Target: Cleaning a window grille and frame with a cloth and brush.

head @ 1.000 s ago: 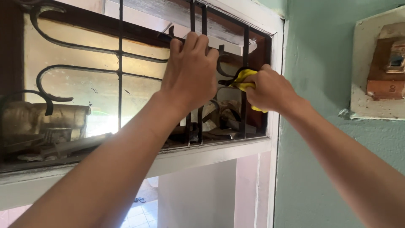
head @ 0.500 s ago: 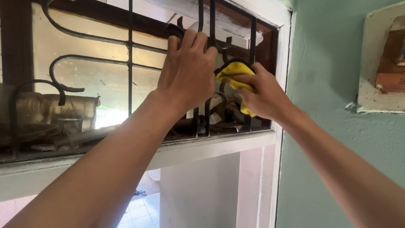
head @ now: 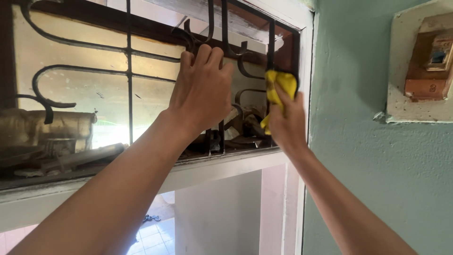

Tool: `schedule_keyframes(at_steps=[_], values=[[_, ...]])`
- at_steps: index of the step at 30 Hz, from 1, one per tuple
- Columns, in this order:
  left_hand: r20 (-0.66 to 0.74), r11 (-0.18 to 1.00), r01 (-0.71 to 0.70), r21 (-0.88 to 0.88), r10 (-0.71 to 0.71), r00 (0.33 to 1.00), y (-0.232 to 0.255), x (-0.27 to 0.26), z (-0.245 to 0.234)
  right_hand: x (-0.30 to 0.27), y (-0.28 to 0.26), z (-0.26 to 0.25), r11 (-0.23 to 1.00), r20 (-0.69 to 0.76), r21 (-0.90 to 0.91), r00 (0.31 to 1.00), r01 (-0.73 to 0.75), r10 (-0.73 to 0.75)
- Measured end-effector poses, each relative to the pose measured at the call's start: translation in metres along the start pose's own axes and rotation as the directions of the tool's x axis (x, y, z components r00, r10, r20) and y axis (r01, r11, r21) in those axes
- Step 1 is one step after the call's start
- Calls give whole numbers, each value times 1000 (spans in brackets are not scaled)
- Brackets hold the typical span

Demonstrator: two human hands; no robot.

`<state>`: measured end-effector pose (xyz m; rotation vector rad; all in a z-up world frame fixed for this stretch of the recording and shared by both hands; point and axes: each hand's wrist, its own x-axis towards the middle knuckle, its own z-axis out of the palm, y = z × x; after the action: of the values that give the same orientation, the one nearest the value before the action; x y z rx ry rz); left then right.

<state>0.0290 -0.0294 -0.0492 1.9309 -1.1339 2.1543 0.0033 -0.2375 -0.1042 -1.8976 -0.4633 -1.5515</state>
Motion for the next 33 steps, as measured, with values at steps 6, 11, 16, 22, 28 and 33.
schedule_keyframes(at_steps=[6,11,16,22,28,33], values=[[-57,1000,1,2,-1,998,1,3,-3,-7,25,-3,717,10,-558,867,418,-497],[-40,1000,0,10,0,999,1,1,6,-1,35,1,987,89,-97,989,128,-120],[-125,999,-29,15,30,992,2,-2,3,-14,27,-11,741,185,-378,830,554,-527],[-110,999,-25,-26,22,994,3,-1,-3,-16,21,-11,709,120,-375,790,597,-601],[-77,999,-33,32,35,996,-2,-5,3,-17,42,-19,776,116,-404,869,484,-482],[-160,998,-51,-48,43,986,5,-2,5,-17,42,-16,718,223,-348,797,603,-561]])
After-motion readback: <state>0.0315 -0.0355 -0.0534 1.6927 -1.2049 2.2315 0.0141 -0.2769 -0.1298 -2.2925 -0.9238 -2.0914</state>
